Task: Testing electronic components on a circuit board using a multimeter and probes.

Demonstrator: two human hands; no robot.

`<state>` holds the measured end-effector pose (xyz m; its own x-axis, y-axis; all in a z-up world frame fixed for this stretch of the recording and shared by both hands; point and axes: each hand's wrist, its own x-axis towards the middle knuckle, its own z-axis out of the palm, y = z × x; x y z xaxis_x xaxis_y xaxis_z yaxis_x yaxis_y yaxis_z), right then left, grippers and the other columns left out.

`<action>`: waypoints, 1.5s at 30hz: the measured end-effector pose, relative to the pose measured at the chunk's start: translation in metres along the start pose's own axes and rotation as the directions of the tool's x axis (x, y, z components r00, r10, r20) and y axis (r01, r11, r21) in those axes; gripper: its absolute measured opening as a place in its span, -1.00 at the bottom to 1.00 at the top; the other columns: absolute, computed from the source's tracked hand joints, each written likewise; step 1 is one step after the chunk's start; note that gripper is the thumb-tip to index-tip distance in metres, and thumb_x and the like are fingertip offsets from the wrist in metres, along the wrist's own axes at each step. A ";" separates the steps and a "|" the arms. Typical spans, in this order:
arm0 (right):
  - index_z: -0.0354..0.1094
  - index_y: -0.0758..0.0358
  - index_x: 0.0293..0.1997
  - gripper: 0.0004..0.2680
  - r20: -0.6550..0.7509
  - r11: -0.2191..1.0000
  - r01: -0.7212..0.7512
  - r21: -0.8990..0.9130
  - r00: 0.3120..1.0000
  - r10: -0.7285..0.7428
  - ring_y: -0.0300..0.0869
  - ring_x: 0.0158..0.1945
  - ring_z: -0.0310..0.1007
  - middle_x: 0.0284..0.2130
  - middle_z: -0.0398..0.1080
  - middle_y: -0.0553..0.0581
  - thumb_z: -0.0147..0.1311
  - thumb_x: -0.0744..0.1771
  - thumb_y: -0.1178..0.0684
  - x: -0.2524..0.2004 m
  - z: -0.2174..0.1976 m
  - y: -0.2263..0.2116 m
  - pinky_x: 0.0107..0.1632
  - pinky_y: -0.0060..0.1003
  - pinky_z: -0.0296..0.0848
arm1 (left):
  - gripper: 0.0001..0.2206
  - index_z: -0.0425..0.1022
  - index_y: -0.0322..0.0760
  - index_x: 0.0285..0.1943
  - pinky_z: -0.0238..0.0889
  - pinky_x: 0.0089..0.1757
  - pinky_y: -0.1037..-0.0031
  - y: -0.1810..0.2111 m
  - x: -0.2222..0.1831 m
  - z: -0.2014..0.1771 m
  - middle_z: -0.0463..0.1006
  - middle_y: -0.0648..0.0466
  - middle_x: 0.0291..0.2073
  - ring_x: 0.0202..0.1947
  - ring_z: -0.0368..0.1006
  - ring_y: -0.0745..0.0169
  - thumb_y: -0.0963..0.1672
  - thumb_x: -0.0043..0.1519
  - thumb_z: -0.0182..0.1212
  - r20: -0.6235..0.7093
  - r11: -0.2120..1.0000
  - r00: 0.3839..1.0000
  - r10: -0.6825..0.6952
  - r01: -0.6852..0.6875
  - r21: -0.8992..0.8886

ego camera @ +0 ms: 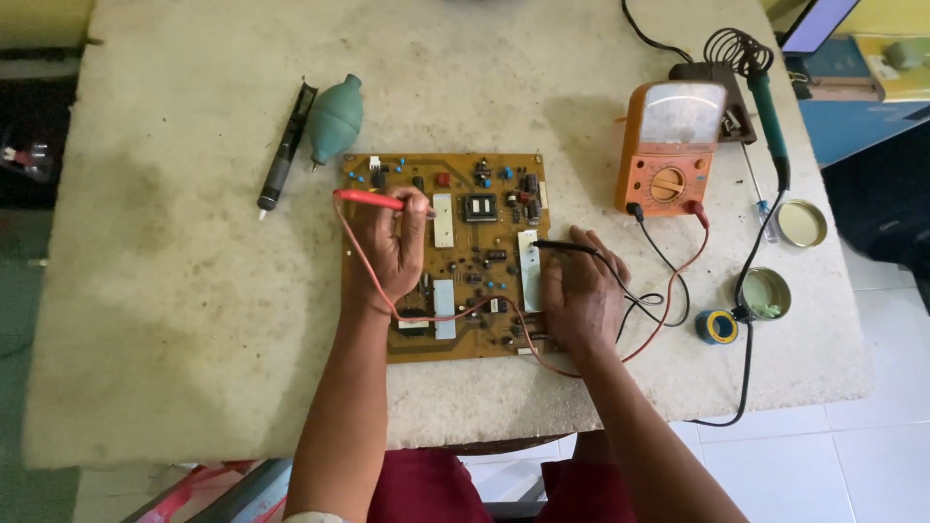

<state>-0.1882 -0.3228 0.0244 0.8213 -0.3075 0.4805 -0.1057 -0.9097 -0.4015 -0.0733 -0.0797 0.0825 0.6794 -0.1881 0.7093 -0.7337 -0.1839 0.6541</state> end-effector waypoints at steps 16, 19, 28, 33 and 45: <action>0.42 0.05 0.19 -0.72 -0.008 0.941 0.031 0.336 1.000 -0.030 0.09 0.25 0.42 0.16 0.46 0.17 0.19 0.35 -0.07 0.007 -0.014 -0.012 0.30 0.01 0.24 | -0.77 0.51 -0.21 -0.13 0.35 -0.35 0.43 -0.007 -0.003 0.017 0.52 0.02 -0.56 -0.63 0.35 0.19 -0.06 0.47 -0.02 0.095 1.000 0.995 0.004 -0.003 -0.002; 0.44 0.02 0.17 -0.76 -0.007 0.917 0.038 0.397 0.999 -0.039 0.06 0.27 0.41 0.18 0.45 0.14 0.15 0.37 -0.05 0.016 -0.021 -0.020 0.30 -0.04 0.26 | -0.77 0.50 -0.22 -0.16 0.31 -0.41 0.35 0.017 0.008 0.012 0.48 -0.04 -0.61 -0.68 0.34 0.11 -0.07 0.45 -0.03 0.161 0.999 0.986 -0.035 0.039 -0.018; 0.43 0.37 0.07 -0.87 -0.253 0.866 0.093 0.491 0.967 0.039 0.05 -0.07 0.60 -0.18 0.53 0.26 0.17 0.42 0.22 0.050 -0.033 -0.013 0.14 -0.13 0.48 | -0.81 0.61 -0.40 -0.10 0.41 -0.20 -0.02 -0.013 -0.019 -0.075 0.57 -0.23 -0.46 -0.38 0.55 -0.37 -0.14 0.40 0.14 -0.294 0.756 0.946 -0.139 0.293 0.585; 0.48 0.08 -0.14 -0.94 -0.226 0.984 0.019 0.179 0.974 0.022 -0.02 -0.21 0.60 -0.35 0.53 0.05 0.24 0.42 0.03 0.048 -0.026 0.008 -0.07 -0.08 0.53 | -0.89 0.63 -0.17 -0.17 0.45 -0.26 0.25 -0.017 -0.056 -0.090 0.55 0.05 -0.49 -0.38 0.57 0.01 -0.10 0.35 0.27 -0.318 0.573 0.915 -0.249 0.404 0.713; 0.43 0.22 0.17 -0.76 -0.104 0.958 -0.163 0.234 0.976 0.191 0.14 -0.07 0.57 -0.19 0.56 0.29 0.18 0.38 0.04 0.032 -0.023 0.000 -0.01 0.10 0.51 | -0.81 0.65 -0.12 -0.18 0.47 -0.24 0.04 -0.044 -0.070 -0.096 0.61 -0.06 -0.46 -0.33 0.59 -0.20 -0.02 0.33 0.21 -0.210 0.552 0.872 -0.442 0.449 0.702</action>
<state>-0.1747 -0.3390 0.0582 0.7229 -0.5034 0.4733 -0.1039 -0.7564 -0.6458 -0.0893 0.0346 0.0288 0.9150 0.1202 0.3850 -0.0949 -0.8636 0.4951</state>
